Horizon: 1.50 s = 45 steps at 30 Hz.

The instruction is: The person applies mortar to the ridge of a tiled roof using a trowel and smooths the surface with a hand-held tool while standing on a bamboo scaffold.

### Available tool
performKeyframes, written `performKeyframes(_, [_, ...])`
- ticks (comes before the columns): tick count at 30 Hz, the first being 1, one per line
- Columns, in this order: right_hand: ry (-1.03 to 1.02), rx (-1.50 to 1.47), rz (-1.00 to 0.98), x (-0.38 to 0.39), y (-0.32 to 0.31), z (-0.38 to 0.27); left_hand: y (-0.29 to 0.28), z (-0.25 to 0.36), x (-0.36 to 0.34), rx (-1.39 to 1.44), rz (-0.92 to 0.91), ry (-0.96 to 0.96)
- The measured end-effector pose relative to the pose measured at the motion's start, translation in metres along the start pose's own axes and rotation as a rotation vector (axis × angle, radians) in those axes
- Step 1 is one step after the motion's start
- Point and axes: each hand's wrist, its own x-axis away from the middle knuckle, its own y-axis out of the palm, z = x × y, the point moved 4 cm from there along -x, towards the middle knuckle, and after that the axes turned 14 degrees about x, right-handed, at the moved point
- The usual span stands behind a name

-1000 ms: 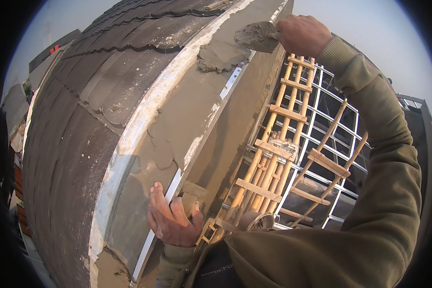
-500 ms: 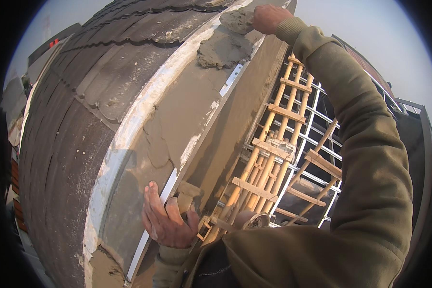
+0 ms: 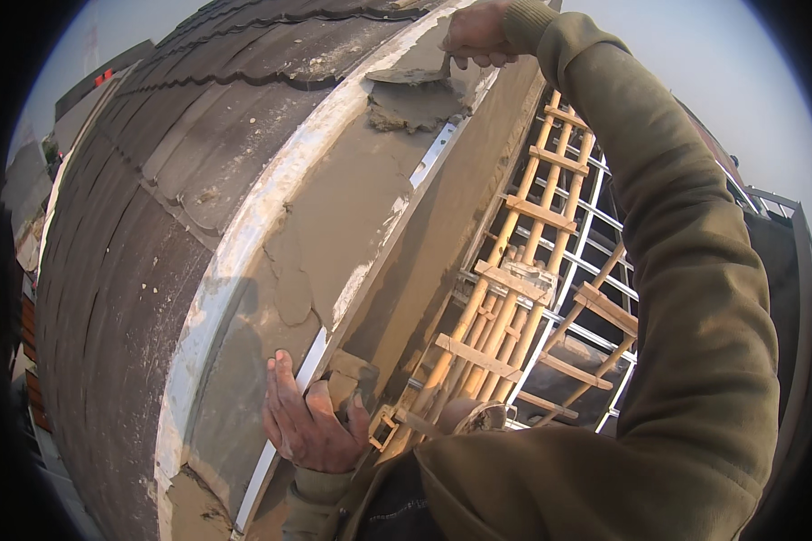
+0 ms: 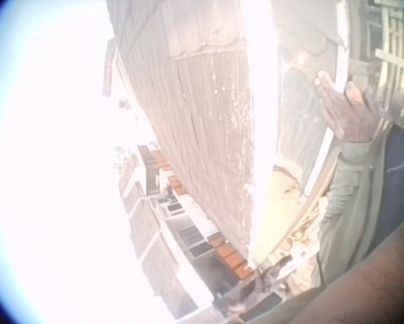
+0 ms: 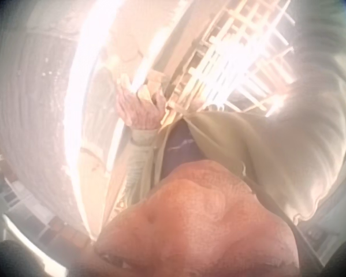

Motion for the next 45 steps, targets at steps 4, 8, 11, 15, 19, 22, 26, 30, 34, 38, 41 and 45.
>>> performKeyframes(4, [-0.031,0.041,0.027,0.014,0.008,-0.014,0.0,0.002,-0.002,-0.003,0.007,0.02])
performKeyframes(8, [-0.112,-0.018,-0.011,0.038,0.032,-0.004,0.001,0.001,-0.001,0.028,0.006,0.014])
performKeyframes(11, [-0.185,-0.04,-0.057,0.075,0.034,-0.022,0.0,0.001,0.001,0.011,0.019,0.015])
performKeyframes(15, [-0.177,-0.056,0.186,0.071,0.029,0.032,0.001,0.003,-0.003,0.018,0.011,0.012])
performKeyframes(19, [0.059,-0.255,0.136,0.035,0.015,0.067,0.002,0.004,-0.003,0.014,0.007,0.018])
performKeyframes(22, [0.056,-0.239,-0.023,0.028,0.018,0.061,0.002,0.004,-0.003,-0.015,0.007,0.025])
performKeyframes(26, [0.063,-0.08,0.073,0.069,0.026,0.022,0.0,0.004,0.001,-0.043,0.004,0.007])
performKeyframes(30, [-0.065,-0.062,0.138,0.103,0.052,0.063,0.002,0.005,-0.001,-0.01,0.02,0.019])
performKeyframes(34, [-0.132,-0.114,-0.052,0.139,0.05,0.032,0.001,0.005,0.0,0.002,0.018,0.012])
performKeyframes(38, [-0.189,-0.305,-0.016,0.112,0.056,0.017,0.0,0.005,-0.005,0.013,0.013,0.01])
performKeyframes(41, [-0.138,0.02,0.204,0.081,0.059,0.0,0.002,0.004,-0.002,0.033,0.031,0.004])
performKeyframes(45, [-0.394,0.334,0.342,0.101,0.076,-0.007,0.0,0.002,0.002,0.008,0.035,0.005])
